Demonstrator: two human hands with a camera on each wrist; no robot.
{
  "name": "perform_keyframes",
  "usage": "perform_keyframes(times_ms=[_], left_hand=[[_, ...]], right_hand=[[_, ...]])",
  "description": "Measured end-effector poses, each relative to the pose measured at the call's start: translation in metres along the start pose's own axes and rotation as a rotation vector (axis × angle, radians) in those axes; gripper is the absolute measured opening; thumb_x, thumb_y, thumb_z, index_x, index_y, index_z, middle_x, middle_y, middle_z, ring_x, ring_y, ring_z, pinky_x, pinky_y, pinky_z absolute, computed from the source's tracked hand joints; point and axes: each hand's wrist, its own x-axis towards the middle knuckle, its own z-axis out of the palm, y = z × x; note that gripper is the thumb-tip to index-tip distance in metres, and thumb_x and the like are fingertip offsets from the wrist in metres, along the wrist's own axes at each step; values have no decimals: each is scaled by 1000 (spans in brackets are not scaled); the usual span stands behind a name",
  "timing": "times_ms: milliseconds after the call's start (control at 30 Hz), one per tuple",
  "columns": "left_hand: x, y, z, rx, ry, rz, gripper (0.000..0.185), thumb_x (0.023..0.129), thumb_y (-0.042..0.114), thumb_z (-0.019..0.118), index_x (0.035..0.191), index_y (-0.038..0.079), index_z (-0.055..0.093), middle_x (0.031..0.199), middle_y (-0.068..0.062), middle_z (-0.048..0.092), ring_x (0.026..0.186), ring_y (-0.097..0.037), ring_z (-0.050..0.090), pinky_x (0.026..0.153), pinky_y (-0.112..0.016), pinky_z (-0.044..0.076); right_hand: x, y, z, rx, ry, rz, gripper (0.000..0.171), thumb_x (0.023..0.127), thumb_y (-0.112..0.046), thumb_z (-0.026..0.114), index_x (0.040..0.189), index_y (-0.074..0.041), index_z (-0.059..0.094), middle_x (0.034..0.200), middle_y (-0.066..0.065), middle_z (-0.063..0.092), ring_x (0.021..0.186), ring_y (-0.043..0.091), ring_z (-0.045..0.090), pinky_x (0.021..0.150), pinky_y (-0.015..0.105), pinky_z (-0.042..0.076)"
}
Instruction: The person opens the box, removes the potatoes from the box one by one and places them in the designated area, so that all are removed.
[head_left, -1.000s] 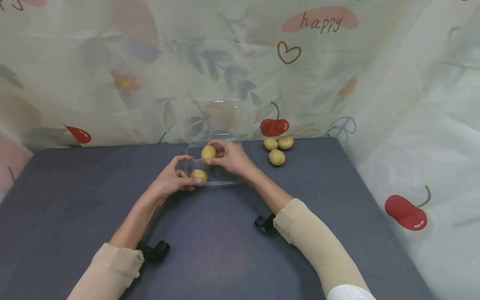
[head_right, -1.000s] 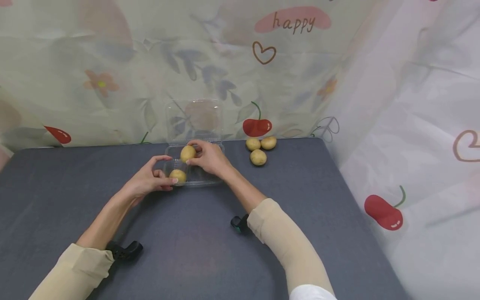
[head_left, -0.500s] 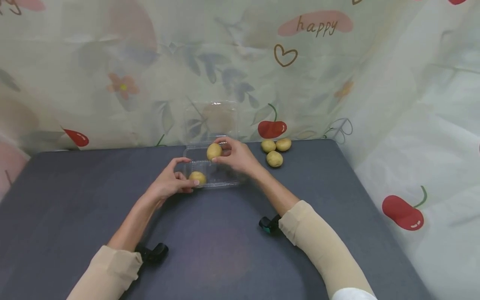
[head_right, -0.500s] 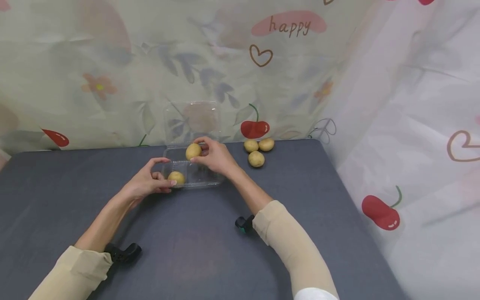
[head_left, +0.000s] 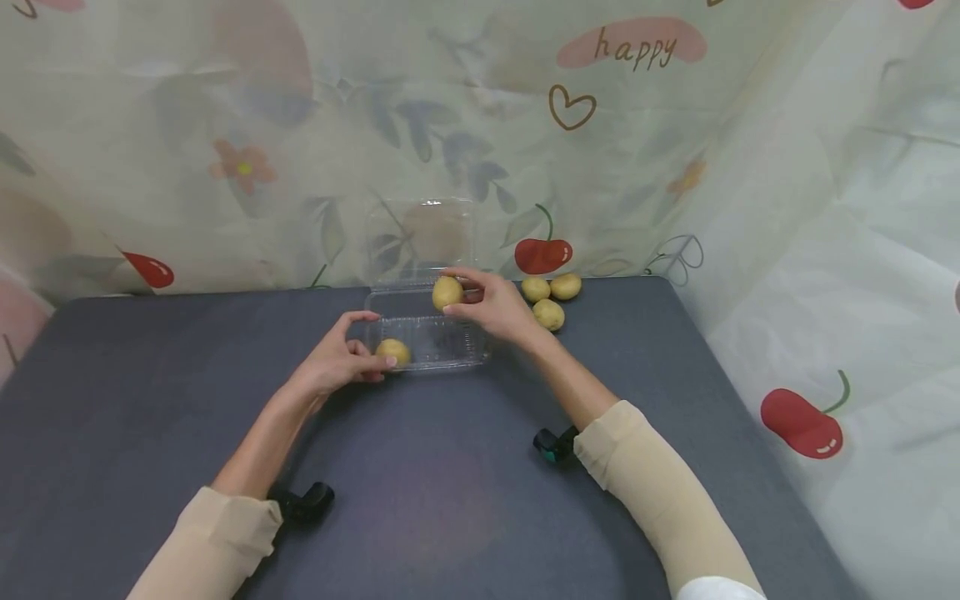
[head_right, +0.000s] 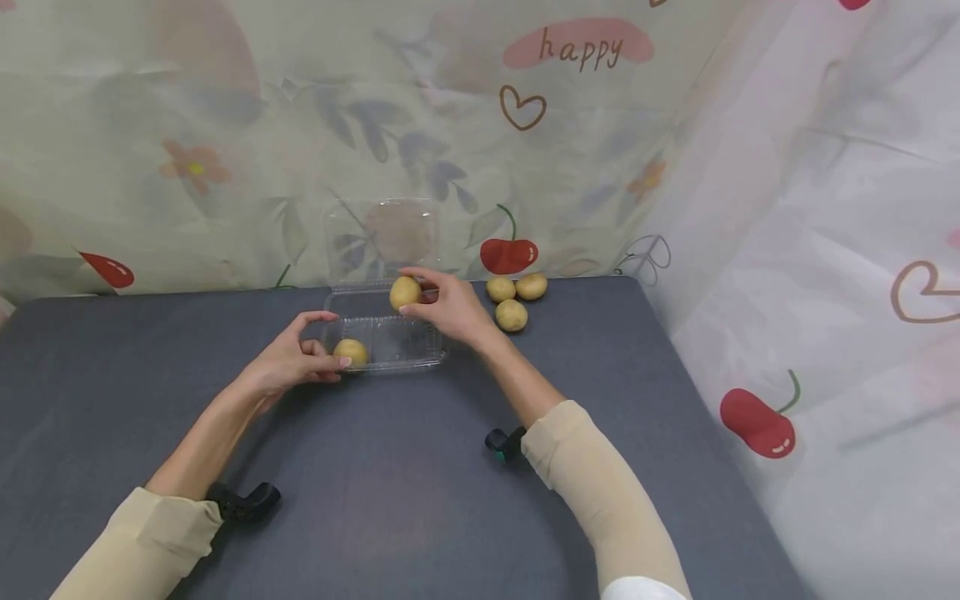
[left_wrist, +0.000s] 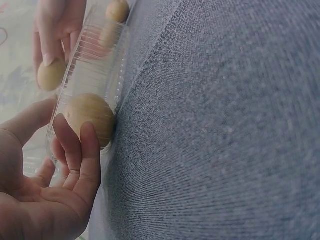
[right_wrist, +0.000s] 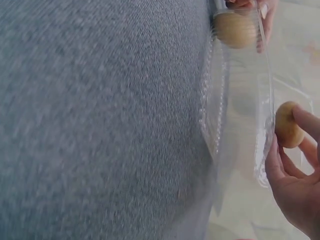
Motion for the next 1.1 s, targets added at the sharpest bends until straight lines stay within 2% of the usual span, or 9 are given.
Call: perform_keyframes(times_ms=[233, 367, 500, 633, 767, 933, 1100], left_hand=[[-1, 1, 0, 0, -10, 18, 84, 88, 10, 77, 153, 12, 24, 73, -8, 59, 80, -30, 70, 81, -42, 58], [0, 1, 0, -4, -16, 24, 84, 88, 10, 77, 153, 11, 24, 74, -8, 59, 79, -29, 70, 82, -42, 58], [1, 1, 0, -13, -14, 20, 83, 88, 9, 77, 153, 12, 24, 74, -8, 59, 80, -29, 70, 81, -42, 58], [1, 1, 0, -17, -11, 17, 83, 88, 8, 77, 152, 12, 25, 75, -8, 60, 80, -30, 70, 81, -42, 58], [1, 2, 0, -12, -13, 18, 83, 88, 8, 77, 152, 11, 25, 75, -9, 60, 81, -30, 70, 82, -42, 58], [0, 2, 0, -7, -10, 8, 84, 88, 8, 76, 153, 11, 24, 76, -9, 60, 82, -30, 70, 81, -41, 58], [0, 1, 0, -10, -14, 6, 85, 88, 8, 77, 154, 11, 23, 77, -9, 61, 83, -30, 70, 81, -40, 58]], right_hand=[[-4, 8, -10, 80, -11, -12, 57, 89, -14, 77, 142, -14, 56, 139, 9, 57, 111, 27, 66, 83, 35, 57], [-5, 11, -16, 160, -22, -13, 56, 89, -6, 74, 142, -10, 55, 137, 11, 56, 106, 28, 68, 83, 35, 57], [-7, 15, -22, 242, -23, 3, 56, 90, -3, 72, 142, -8, 54, 132, 16, 57, 99, 36, 70, 83, 35, 58], [-12, 18, -31, 234, -11, 16, 57, 90, -5, 74, 143, -8, 53, 133, 16, 56, 100, 37, 69, 87, 41, 56], [-17, 23, -40, 187, 3, 25, 59, 89, -8, 76, 143, -12, 54, 135, 10, 55, 105, 29, 67, 89, 43, 54], [-18, 31, -46, 161, 26, -8, 59, 87, -8, 78, 141, -10, 56, 138, 6, 55, 118, 27, 55, 86, 34, 53], [-21, 36, -53, 189, 50, 28, 61, 86, -10, 79, 141, -8, 54, 137, 9, 55, 112, 29, 61, 84, 31, 53]])
